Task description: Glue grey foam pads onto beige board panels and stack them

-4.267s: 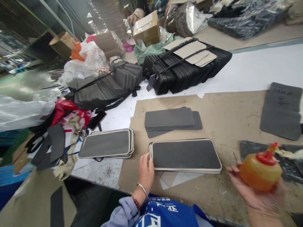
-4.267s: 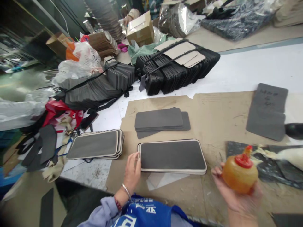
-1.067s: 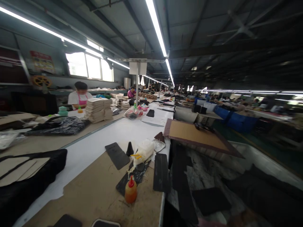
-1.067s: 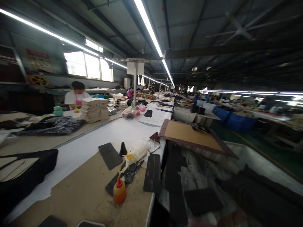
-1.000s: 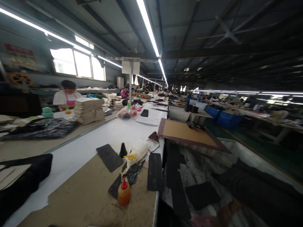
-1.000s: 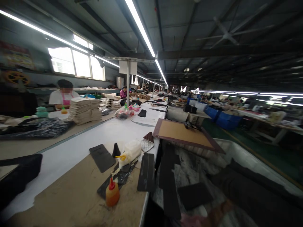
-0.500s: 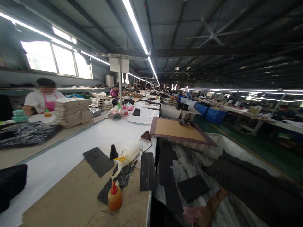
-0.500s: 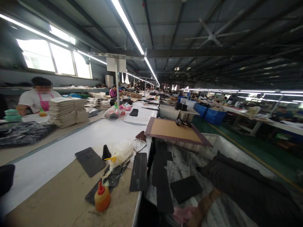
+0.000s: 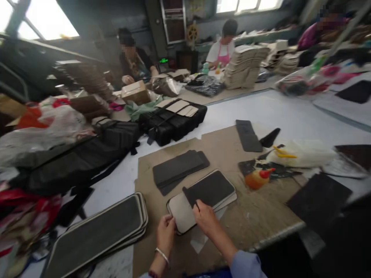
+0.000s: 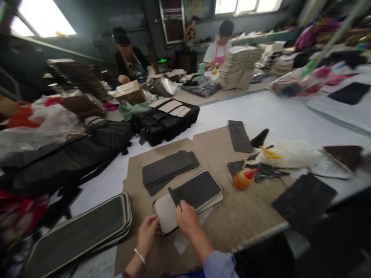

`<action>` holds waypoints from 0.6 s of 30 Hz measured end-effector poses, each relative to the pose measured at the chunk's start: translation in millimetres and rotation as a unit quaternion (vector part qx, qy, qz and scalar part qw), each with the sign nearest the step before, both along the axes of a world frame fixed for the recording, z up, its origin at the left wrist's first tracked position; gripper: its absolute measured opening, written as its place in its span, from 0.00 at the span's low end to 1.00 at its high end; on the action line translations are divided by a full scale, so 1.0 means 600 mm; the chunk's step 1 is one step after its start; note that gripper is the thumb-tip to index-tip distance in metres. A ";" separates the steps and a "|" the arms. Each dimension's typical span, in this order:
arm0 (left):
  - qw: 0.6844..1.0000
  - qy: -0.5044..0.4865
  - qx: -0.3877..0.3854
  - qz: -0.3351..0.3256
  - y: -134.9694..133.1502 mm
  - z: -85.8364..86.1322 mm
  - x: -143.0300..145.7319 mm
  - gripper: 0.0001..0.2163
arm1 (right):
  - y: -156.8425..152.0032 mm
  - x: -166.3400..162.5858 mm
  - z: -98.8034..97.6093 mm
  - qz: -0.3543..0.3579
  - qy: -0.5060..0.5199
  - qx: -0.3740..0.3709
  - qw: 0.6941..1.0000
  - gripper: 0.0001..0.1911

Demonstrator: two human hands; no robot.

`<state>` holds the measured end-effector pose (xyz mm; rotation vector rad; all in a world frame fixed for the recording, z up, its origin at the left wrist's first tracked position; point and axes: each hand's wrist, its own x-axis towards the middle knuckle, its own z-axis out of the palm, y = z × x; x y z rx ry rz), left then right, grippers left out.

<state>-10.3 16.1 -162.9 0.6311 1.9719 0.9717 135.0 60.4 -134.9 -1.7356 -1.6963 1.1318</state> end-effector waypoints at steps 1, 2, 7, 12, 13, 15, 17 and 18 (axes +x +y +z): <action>0.999 0.041 0.020 0.018 -0.010 0.004 -0.015 0.13 | 0.006 -0.010 -0.002 0.032 -0.013 -0.004 0.999 0.09; 0.995 0.080 0.048 0.024 -0.015 0.009 -0.020 0.14 | 0.009 -0.014 -0.001 0.054 -0.028 -0.004 0.998 0.09; 0.994 -0.024 0.101 -0.029 0.004 0.029 0.036 0.23 | 0.004 0.003 0.018 0.080 -0.095 0.017 0.992 0.10; 0.995 -0.027 0.091 -0.014 -0.002 0.014 0.046 0.20 | 0.005 0.001 0.014 0.112 -0.119 0.027 0.986 0.12; 0.996 0.014 0.088 0.001 -0.009 0.009 0.039 0.19 | 0.004 -0.001 0.012 0.122 -0.120 0.030 0.985 0.13; 0.994 0.074 0.071 0.025 -0.026 -0.001 0.024 0.16 | -0.001 -0.005 0.009 0.142 -0.117 0.039 0.982 0.14; 0.994 0.092 0.054 0.023 -0.037 -0.008 0.014 0.15 | -0.011 -0.013 0.005 0.166 -0.124 0.058 0.977 0.15; 0.995 0.090 0.048 0.020 -0.040 -0.010 0.010 0.14 | -0.017 -0.017 0.004 0.181 -0.140 0.068 0.971 0.18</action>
